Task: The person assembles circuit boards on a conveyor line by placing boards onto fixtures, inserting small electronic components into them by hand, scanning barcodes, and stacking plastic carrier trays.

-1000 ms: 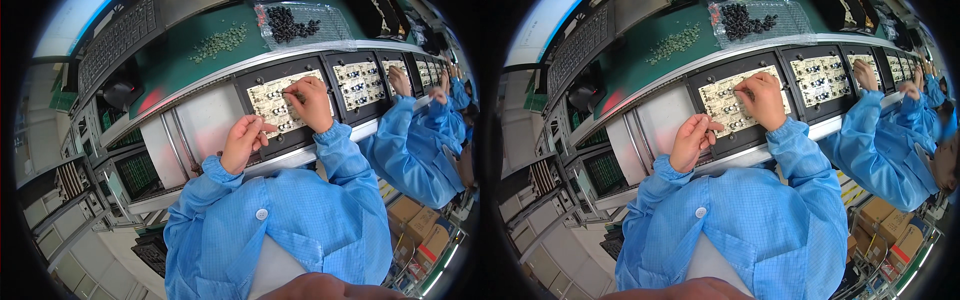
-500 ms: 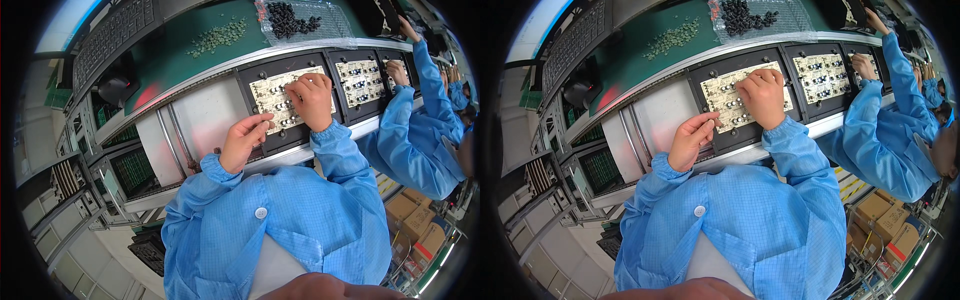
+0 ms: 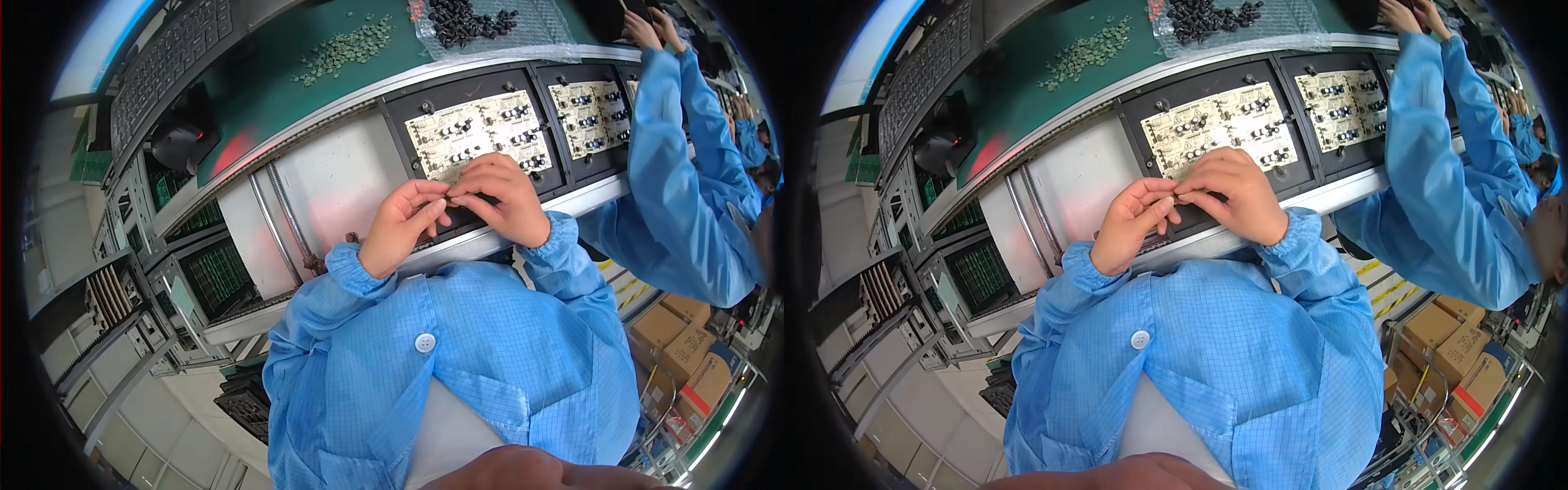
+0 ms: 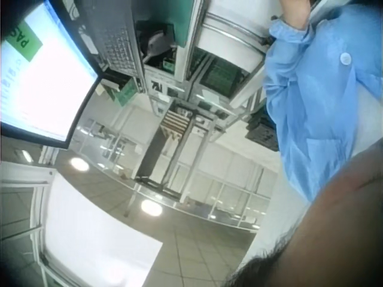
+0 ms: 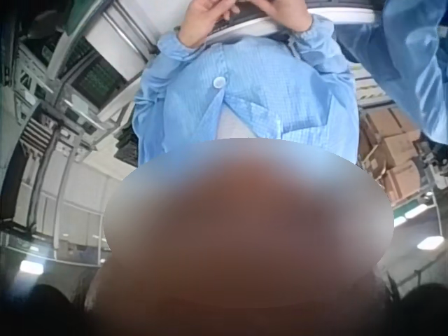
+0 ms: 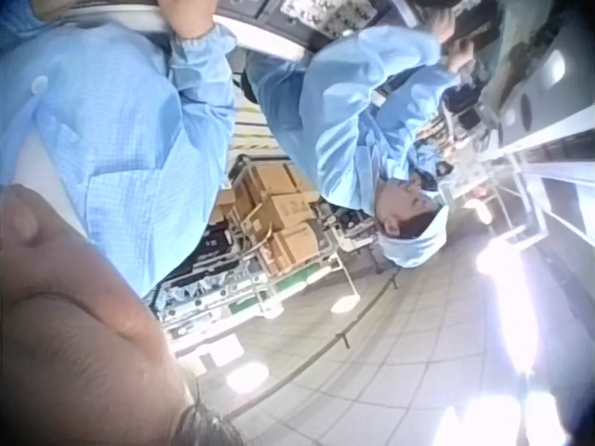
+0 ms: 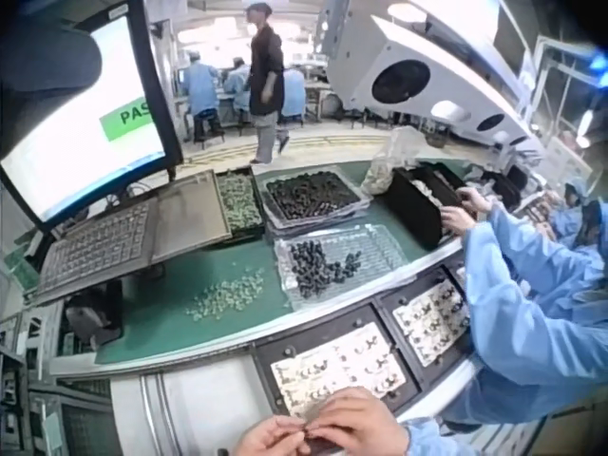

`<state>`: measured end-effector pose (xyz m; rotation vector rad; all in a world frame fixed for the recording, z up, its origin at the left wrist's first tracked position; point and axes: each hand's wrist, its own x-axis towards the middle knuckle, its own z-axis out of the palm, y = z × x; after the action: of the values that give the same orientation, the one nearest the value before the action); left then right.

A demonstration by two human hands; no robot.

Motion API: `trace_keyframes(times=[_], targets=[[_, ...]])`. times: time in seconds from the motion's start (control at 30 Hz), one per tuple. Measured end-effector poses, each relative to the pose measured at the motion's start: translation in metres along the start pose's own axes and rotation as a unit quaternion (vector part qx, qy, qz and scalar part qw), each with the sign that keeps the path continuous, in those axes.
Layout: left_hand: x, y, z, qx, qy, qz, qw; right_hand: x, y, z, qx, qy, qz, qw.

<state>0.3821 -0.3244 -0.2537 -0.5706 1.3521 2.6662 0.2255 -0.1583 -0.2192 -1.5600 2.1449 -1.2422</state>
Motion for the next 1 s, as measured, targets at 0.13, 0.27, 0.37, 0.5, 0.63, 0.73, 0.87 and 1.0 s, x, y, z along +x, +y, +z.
trace_keyframes(times=[0.13,0.27,0.37,0.5,0.63,0.73,0.87,1.0], targets=[[0.002,-0.006,-0.006,0.001,-0.007,-0.023,1.0,0.002,-0.008,-0.003,-0.044,-0.009,-0.031,0.998],[-0.002,0.0,0.008,0.01,-0.004,0.035,0.999,-0.002,0.008,-0.006,-0.066,0.078,0.036,0.994],[0.0,-0.003,-0.001,0.027,-0.049,0.055,0.997,-0.003,0.028,-0.019,-0.169,0.073,0.093,0.978],[0.0,0.0,-0.003,0.018,-0.043,0.009,0.999,-0.008,0.038,-0.012,-0.211,0.083,0.089,0.97],[0.0,-0.002,-0.005,0.007,0.0,-0.01,1.0,-0.006,0.037,-0.01,-0.222,0.098,0.105,0.964],[-0.001,-0.006,-0.01,0.029,0.013,-0.002,0.999,-0.005,0.038,-0.011,-0.226,0.094,0.101,0.964],[-0.001,-0.003,-0.009,0.043,0.023,-0.009,0.999,-0.003,0.038,-0.008,-0.283,0.105,0.059,0.952],[-0.002,-0.005,-0.008,0.055,0.025,-0.009,0.998,0.0,0.033,-0.007,-0.348,0.08,0.01,0.934]])
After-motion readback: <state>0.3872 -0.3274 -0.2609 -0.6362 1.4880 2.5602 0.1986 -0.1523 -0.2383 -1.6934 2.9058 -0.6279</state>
